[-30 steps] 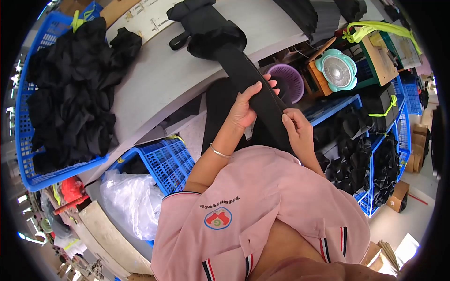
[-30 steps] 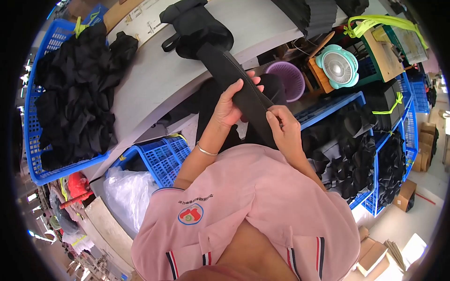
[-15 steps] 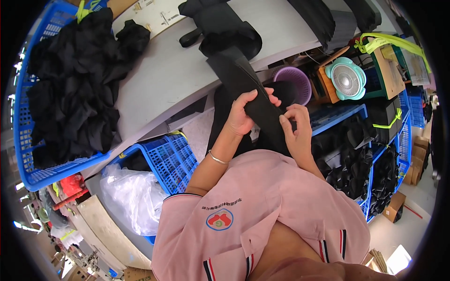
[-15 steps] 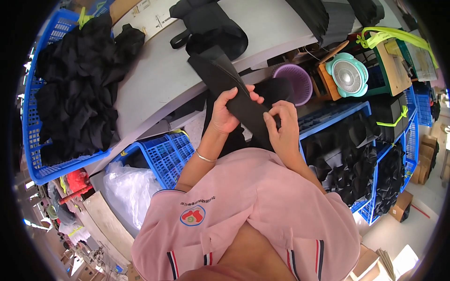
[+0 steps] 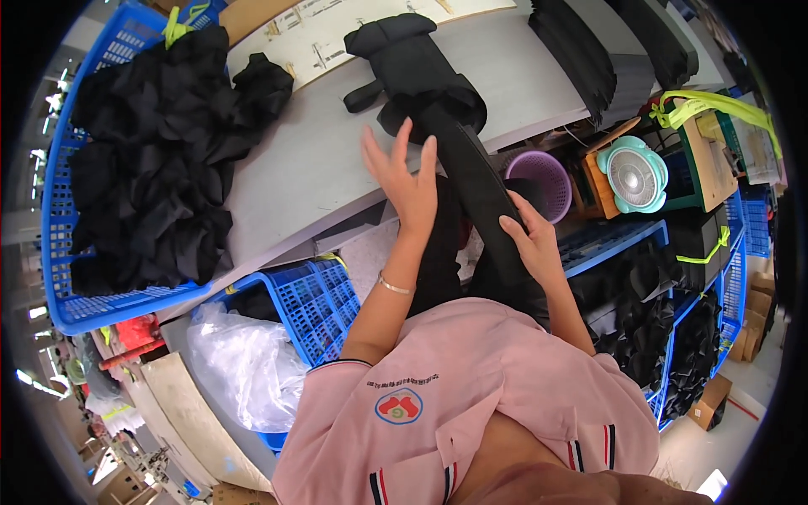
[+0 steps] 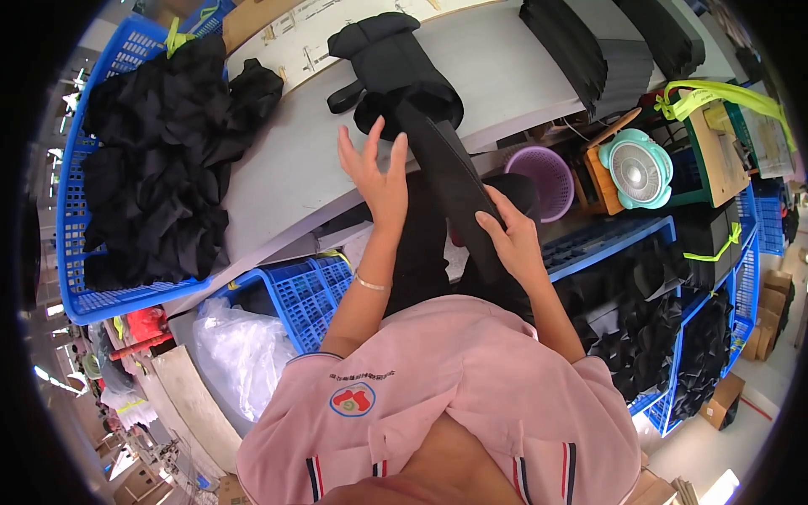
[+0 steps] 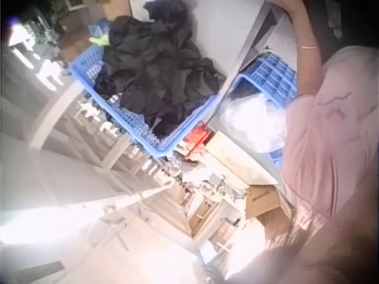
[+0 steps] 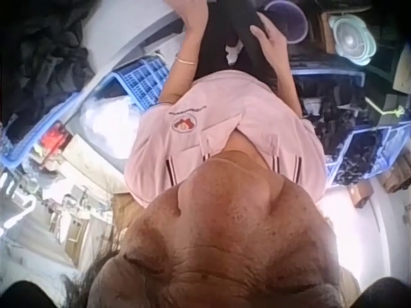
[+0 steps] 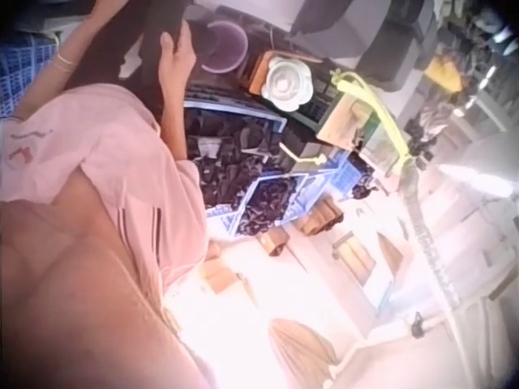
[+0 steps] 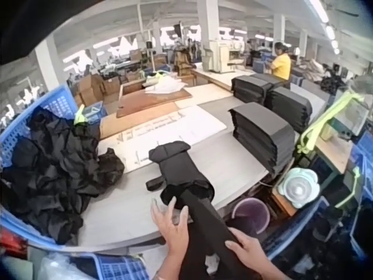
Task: The person is inspecting and sorting black fabric components at an industrial workstation.
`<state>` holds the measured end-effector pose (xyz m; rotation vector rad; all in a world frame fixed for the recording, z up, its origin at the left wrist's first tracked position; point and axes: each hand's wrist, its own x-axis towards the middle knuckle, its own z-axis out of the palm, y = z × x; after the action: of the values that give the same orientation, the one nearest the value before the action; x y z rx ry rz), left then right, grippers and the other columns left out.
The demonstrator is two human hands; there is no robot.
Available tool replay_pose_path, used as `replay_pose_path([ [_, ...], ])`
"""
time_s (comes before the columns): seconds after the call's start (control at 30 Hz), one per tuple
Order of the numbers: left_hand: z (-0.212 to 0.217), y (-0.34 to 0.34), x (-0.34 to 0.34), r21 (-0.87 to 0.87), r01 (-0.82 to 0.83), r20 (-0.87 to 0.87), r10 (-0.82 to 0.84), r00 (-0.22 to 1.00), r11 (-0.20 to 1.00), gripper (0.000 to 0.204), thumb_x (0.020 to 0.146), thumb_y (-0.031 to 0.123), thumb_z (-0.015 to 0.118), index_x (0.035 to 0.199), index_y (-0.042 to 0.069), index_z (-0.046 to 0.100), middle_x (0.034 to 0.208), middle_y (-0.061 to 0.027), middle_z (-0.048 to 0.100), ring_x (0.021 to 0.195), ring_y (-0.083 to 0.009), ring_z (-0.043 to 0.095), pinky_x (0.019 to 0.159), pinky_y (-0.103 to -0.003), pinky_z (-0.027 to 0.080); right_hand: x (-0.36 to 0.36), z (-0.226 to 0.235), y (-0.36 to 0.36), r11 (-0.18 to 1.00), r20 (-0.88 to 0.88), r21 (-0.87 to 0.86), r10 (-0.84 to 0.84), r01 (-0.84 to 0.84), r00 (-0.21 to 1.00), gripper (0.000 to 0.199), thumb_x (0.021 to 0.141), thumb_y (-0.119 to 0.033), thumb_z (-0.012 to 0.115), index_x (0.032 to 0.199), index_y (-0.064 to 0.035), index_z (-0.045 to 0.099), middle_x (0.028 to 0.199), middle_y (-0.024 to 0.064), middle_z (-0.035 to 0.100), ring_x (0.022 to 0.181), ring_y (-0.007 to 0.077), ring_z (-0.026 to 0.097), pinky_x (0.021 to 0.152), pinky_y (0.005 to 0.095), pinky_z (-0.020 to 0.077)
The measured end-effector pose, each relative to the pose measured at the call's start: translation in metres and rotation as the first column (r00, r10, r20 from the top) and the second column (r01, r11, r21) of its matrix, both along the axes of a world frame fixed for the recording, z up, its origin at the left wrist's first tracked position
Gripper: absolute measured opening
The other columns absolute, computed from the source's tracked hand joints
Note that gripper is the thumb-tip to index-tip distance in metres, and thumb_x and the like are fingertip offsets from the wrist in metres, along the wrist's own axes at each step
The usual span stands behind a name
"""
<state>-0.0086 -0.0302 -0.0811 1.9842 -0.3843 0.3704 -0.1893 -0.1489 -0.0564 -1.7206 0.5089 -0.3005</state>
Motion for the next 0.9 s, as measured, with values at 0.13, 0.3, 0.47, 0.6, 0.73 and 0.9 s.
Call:
replay_pose_path([
  [0.13, -0.012, -0.006, 0.057, 0.093, 0.098, -0.104, -0.089, 0.991, 0.991, 0.031, 0.086, 0.003, 0.063, 0.116, 0.005, 0.069, 0.14, -0.0155, 0.052, 0.125, -0.0337, 0.053, 0.101, -0.033, 0.042, 0.015, 0.008, 0.008, 0.965, -0.064, -0.263, -0.035, 0.017, 0.997, 0.043, 0.093, -0.012, 0.062, 0.134, -0.0016, 0.055, 0.107, 0.014, 0.07, 0.092, 0.0147, 0.066, 0.084, 0.0263, 0.0496],
  [0.3, 0.004, -0.015, 0.042, -0.103, 0.39, 0.063, -0.385, 0.921, 0.915, 0.032, 0.078, -0.014, 0.048, 0.1, -0.005, 0.069, 0.146, -0.0144, 0.051, 0.143, -0.0335, 0.037, 0.107, -0.035, 0.04, 0.027, 0.022, 0.01, 0.884, -0.174, -0.468, -0.09, -0.002, 0.981, 0.043, 0.091, -0.011, 0.062, 0.133, -0.0057, 0.057, 0.1, 0.0215, 0.069, 0.072, 0.0293, 0.069, 0.069, 0.0316, 0.0527],
  [0.47, 0.053, -0.018, -0.009, 0.089, 0.678, 0.161, -0.682, 0.714, 0.73, 0.027, 0.077, -0.012, 0.053, 0.094, -0.002, 0.071, 0.144, -0.0136, 0.053, 0.141, -0.0338, 0.039, 0.111, -0.037, 0.039, 0.053, -0.001, 0.007, 0.611, 0.065, -0.784, -0.091, 0.107, 0.994, 0.038, 0.085, -0.012, 0.064, 0.122, -0.0061, 0.061, 0.079, 0.0154, 0.066, 0.066, 0.0357, 0.066, 0.057, 0.0434, 0.0504],
  [0.6, 0.071, -0.004, -0.049, 0.149, 0.82, 0.101, -0.834, 0.543, 0.552, 0.036, 0.075, -0.008, 0.062, 0.102, 0.011, 0.076, 0.141, -0.01, 0.056, 0.135, -0.0335, 0.048, 0.101, -0.036, 0.048, 0.074, -0.033, -0.006, 0.578, 0.516, -0.719, 0.072, 0.386, 0.853, 0.032, 0.084, -0.008, 0.066, 0.115, -0.005, 0.059, 0.104, 0.0119, 0.066, 0.097, 0.0307, 0.066, 0.079, 0.0399, 0.052],
  [0.73, 0.074, 0.023, -0.063, -0.063, 0.705, 0.118, -0.696, 0.708, 0.707, 0.046, 0.078, -0.008, 0.063, 0.121, 0.007, 0.069, 0.143, -0.0145, 0.053, 0.136, -0.0312, 0.046, 0.096, -0.036, 0.05, 0.062, -0.034, -0.02, 0.993, 0.257, 0.107, -0.082, 0.056, 0.963, 0.046, 0.094, -0.014, 0.06, 0.137, 0.0001, 0.049, 0.131, 0.0107, 0.059, 0.117, 0.0229, 0.058, 0.097, 0.0336, 0.048],
  [0.9, 0.068, 0.03, -0.081, 0.008, 0.556, 0.079, -0.555, 0.828, 0.831, 0.077, 0.074, -0.001, 0.069, 0.146, 0.006, 0.042, 0.156, -0.0211, 0.028, 0.141, -0.0352, 0.033, 0.105, -0.041, 0.041, 0.057, -0.001, -0.021, 0.636, 0.243, 0.771, -0.342, 0.033, 0.908, 0.044, 0.096, -0.018, 0.062, 0.136, -0.0009, 0.051, 0.129, 0.0125, 0.06, 0.112, 0.0214, 0.062, 0.093, 0.036, 0.053],
])
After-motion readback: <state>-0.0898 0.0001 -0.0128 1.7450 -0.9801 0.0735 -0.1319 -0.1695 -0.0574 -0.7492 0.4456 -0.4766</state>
